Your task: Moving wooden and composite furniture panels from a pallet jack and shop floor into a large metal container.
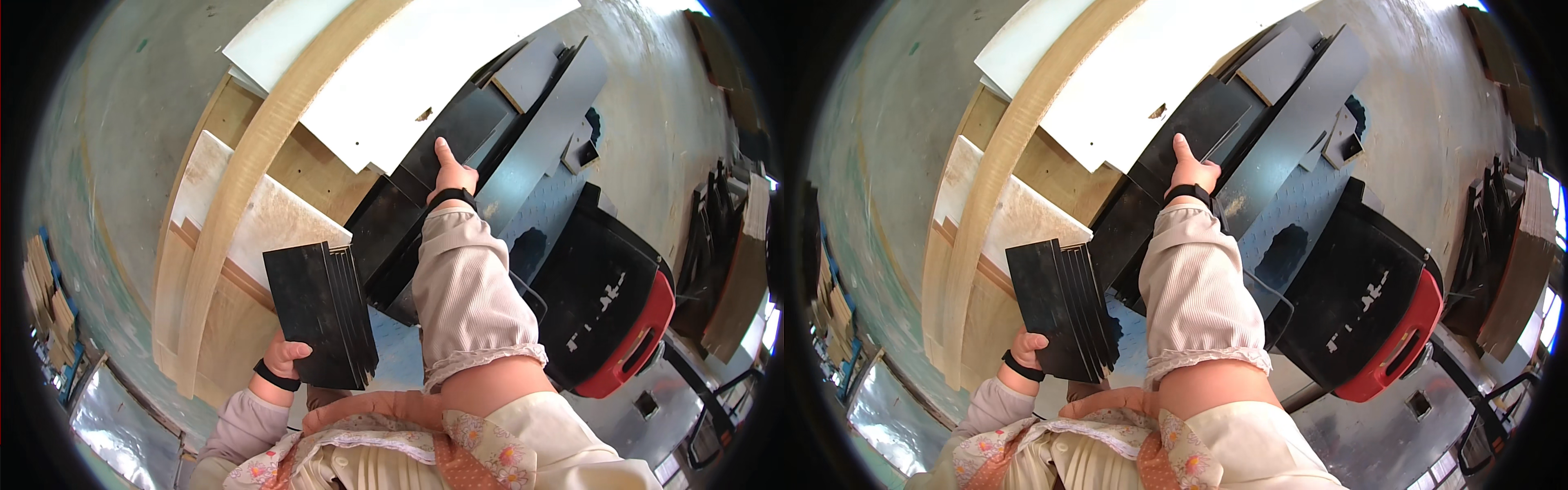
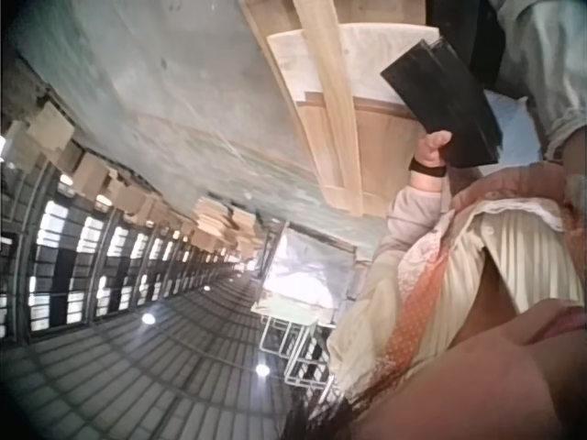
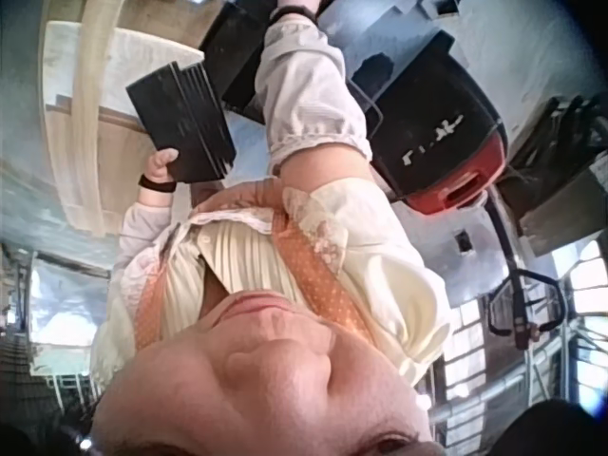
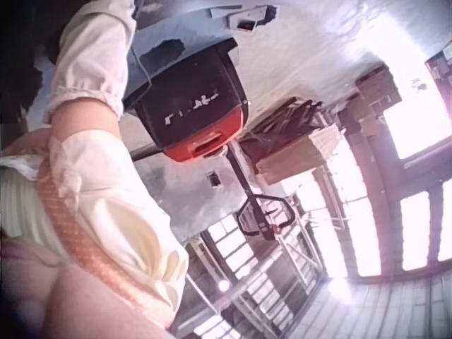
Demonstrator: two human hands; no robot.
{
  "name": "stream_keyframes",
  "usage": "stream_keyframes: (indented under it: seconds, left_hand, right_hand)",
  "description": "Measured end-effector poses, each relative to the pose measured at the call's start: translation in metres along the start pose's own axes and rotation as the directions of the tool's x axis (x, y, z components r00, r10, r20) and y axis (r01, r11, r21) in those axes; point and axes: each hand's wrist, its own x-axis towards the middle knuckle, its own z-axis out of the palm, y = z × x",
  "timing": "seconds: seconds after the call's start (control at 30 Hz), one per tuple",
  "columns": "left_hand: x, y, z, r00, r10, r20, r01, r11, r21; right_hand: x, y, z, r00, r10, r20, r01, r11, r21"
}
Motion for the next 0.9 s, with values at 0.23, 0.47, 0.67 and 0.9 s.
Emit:
stream_keyframes:
  seconds: [0.23, 0.47, 0.67, 0.9]
  left_hand:
    - [-0.018, 0.009, -0.007, 0.997, -0.057, 0.049, 0.052, 0.994, 0.095]
    - [-0.051, 0.020, 0.008, 0.998, -0.036, 0.045, 0.015, 0.913, 0.407]
    - [-0.113, -0.010, 0.021, 0.950, -0.204, 0.235, 0.007, 0.771, 0.637]
    - [-0.219, -0.046, 0.045, 0.920, -0.360, 0.152, 0.152, 0.688, 0.710]
  right_hand:
    - [-0.048, 0.021, -0.069, 0.896, -0.109, 0.431, -0.049, 0.939, 0.341]
    - [-0.180, 0.062, -0.247, 0.395, -0.187, 0.899, -0.418, 0.835, 0.357]
    - [-0.343, 0.142, -0.314, 0.598, -0.237, 0.766, -0.325, 0.801, 0.502]
    - [-0.426, 0.178, -0.376, 0.615, -0.190, 0.765, -0.466, 0.694, 0.548]
